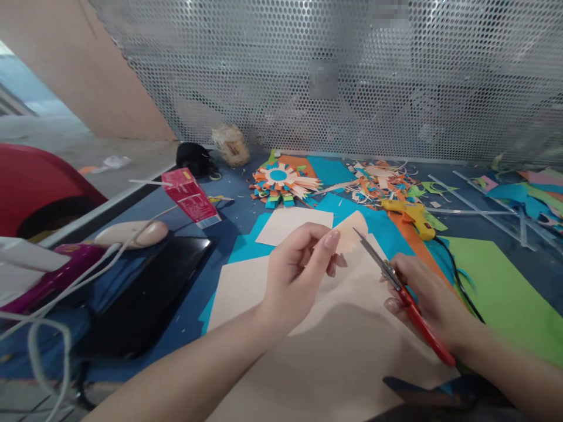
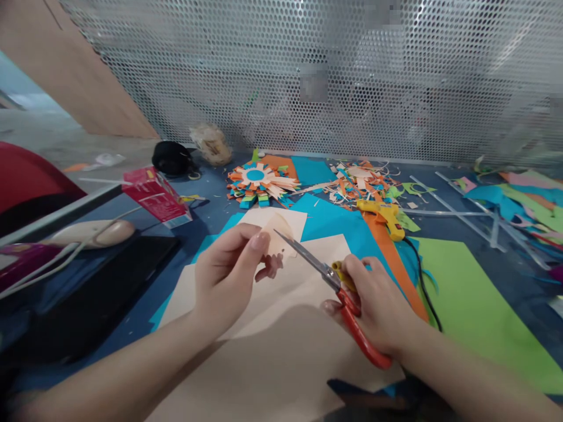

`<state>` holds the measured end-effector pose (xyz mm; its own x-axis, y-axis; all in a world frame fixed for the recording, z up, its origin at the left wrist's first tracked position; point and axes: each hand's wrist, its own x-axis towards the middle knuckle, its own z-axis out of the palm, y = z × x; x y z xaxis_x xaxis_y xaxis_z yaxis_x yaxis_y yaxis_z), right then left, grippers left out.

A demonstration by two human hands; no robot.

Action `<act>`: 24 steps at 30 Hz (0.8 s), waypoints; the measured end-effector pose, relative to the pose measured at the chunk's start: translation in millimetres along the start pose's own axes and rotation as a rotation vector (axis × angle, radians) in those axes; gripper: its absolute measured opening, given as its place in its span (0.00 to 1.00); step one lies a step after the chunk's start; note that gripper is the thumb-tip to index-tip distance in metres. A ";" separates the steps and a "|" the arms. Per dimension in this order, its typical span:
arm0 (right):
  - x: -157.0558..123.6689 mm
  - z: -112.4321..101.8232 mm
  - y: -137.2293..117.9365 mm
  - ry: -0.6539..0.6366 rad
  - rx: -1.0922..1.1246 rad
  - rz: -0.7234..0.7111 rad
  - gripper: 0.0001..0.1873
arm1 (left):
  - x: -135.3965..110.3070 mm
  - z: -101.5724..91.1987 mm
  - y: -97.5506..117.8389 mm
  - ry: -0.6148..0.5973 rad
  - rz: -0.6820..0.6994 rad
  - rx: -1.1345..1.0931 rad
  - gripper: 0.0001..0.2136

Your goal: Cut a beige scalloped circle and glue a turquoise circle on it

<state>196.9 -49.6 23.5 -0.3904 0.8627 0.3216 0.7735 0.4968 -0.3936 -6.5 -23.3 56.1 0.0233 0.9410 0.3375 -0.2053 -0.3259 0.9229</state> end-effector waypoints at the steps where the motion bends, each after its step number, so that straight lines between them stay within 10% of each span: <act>1: -0.2 -0.2 -0.1 -0.004 0.009 0.004 0.06 | 0.6 -0.1 0.2 0.014 0.006 0.004 0.16; 13: 0.5 -0.3 0.9 -0.009 0.036 0.023 0.08 | 0.0 0.2 -1.5 -0.019 -0.037 0.010 0.17; 24: 1.0 0.8 0.4 0.025 -0.004 0.017 0.08 | -6.4 -0.7 -1.6 -0.287 -0.247 -0.076 0.20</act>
<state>196.4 -48.5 22.9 -0.3644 0.8684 0.3361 0.7821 0.4814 -0.3958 -7.0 -28.8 52.3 0.3520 0.9230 0.1552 -0.2307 -0.0752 0.9701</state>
